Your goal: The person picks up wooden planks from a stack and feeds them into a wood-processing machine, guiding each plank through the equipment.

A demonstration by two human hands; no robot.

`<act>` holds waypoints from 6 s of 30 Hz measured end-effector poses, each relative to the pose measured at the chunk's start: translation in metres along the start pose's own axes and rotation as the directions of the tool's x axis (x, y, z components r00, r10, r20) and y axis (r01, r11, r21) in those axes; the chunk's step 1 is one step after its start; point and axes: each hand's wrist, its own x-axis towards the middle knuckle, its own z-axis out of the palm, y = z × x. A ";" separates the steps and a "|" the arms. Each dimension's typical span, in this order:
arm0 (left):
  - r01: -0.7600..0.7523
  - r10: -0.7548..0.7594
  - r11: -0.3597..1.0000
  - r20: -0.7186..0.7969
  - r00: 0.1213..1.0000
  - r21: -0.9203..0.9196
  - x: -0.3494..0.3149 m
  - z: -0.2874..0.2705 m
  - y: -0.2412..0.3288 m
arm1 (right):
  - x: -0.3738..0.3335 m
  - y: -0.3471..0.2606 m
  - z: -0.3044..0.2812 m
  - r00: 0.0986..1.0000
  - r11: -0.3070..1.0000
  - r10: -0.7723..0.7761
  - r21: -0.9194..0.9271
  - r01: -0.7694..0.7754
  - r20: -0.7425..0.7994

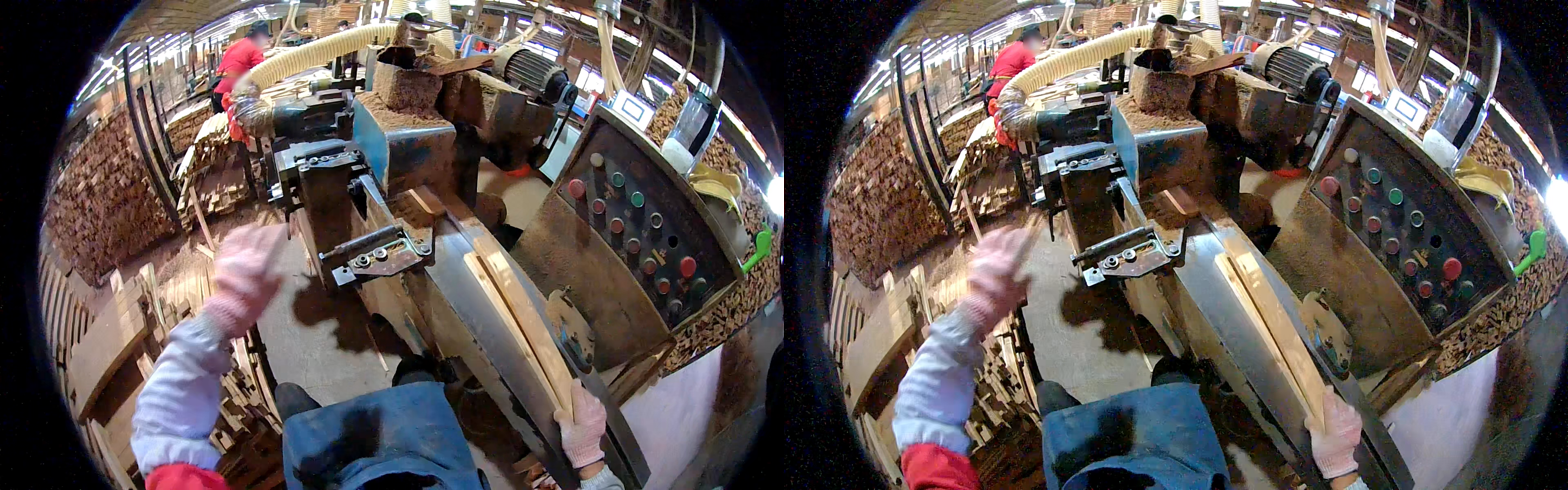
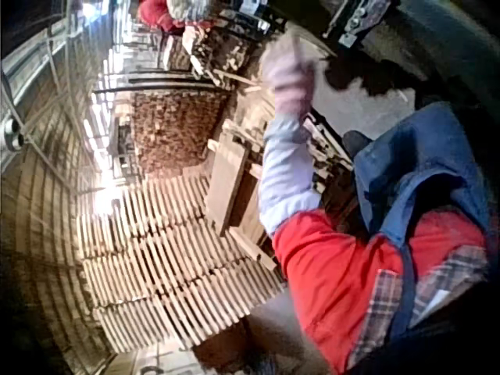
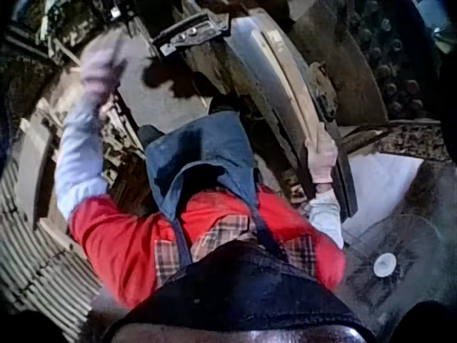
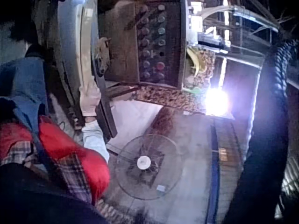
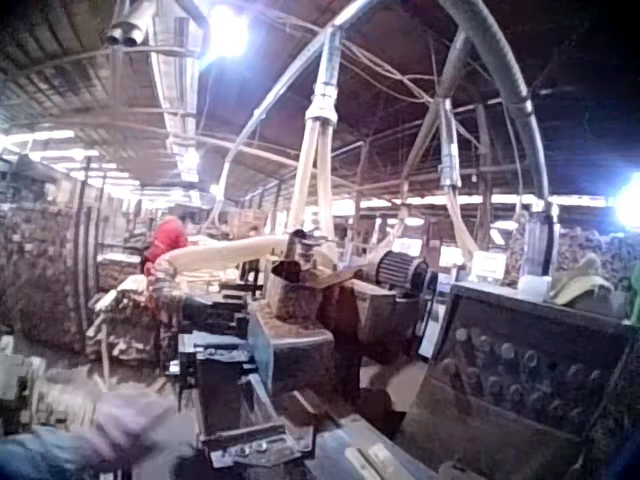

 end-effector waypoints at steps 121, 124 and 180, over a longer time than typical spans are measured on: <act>0.293 -0.275 0.822 -0.111 0.955 0.489 -0.226 -0.086 -0.250 | 0.127 -0.045 0.041 0.886 0.936 -0.295 0.079 0.344 -0.357; 0.129 -0.123 0.902 -0.040 0.992 0.412 -0.181 -0.095 -0.172 | 0.196 -0.055 0.078 0.895 0.909 -0.282 0.201 0.365 -0.346; 0.676 -0.944 0.105 -0.140 0.297 0.729 -0.360 -0.021 -0.291 | 0.062 -0.038 -0.006 0.994 0.994 -0.106 -0.008 0.105 -0.032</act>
